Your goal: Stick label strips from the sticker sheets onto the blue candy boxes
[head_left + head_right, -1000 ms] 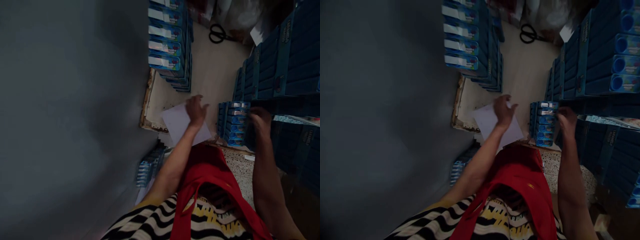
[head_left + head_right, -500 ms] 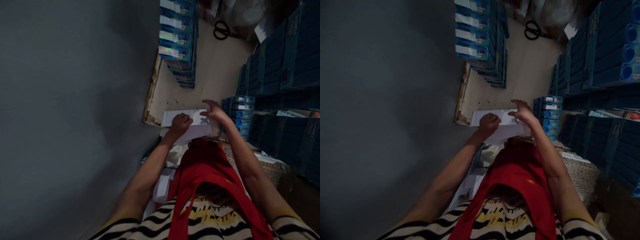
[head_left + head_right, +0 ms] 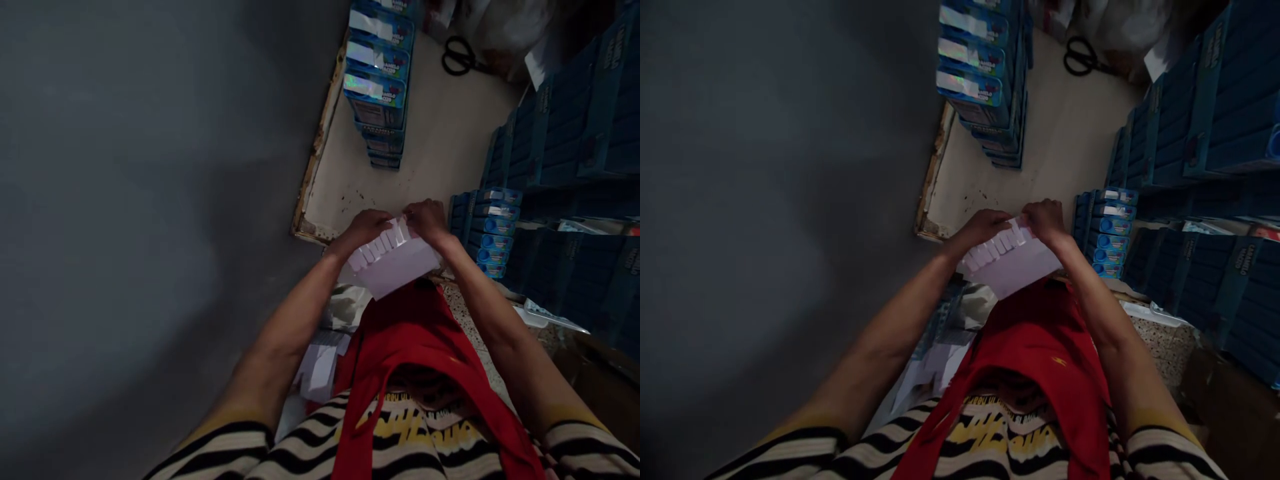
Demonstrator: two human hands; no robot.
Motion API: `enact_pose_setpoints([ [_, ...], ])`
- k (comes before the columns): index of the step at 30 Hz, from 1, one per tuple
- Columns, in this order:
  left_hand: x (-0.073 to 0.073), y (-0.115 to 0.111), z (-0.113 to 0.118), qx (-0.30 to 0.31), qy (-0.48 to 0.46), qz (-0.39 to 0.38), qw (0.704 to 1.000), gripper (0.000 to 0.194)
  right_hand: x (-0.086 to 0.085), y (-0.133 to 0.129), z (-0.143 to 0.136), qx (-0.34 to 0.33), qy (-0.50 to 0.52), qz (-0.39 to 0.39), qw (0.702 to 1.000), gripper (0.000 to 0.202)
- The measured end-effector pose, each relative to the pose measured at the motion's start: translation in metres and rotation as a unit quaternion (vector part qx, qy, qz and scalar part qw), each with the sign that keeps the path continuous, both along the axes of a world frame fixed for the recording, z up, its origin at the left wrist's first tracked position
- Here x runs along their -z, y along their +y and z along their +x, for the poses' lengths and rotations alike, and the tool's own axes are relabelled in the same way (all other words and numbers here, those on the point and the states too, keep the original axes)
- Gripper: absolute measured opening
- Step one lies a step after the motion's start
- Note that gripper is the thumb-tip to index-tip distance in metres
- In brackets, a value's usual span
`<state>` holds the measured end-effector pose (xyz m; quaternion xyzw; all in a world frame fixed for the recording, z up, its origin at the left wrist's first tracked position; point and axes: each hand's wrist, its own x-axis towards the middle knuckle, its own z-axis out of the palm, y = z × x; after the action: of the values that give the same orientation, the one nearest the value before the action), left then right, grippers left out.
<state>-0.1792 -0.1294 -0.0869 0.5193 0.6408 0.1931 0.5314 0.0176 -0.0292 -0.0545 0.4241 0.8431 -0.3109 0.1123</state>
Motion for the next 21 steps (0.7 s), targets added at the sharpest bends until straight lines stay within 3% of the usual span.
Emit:
enact_pose_setpoints([
  [4,0.006,0.004,0.001,-0.08,-0.112,-0.038,0.99,0.029,-0.003,-0.02,0.0,-0.049,0.04,0.074,0.995,0.041],
  [9,0.008,0.003,-0.002,-0.091,-0.176,-0.099,0.975,0.028,0.012,-0.05,0.012,-0.083,0.039,0.061,0.994,0.054],
  [15,0.013,-0.001,-0.009,-0.08,-0.174,-0.124,0.974,0.032,0.02,-0.077,0.03,-0.095,0.025,0.052,0.994,0.059],
  [18,0.016,-0.003,-0.012,-0.067,-0.152,-0.118,0.979,0.034,0.015,-0.081,0.034,-0.084,0.043,0.047,0.994,0.052],
  [21,0.019,0.001,-0.014,-0.014,-0.08,-0.088,0.993,0.031,0.005,-0.083,0.036,-0.05,0.049,0.046,0.997,0.041],
])
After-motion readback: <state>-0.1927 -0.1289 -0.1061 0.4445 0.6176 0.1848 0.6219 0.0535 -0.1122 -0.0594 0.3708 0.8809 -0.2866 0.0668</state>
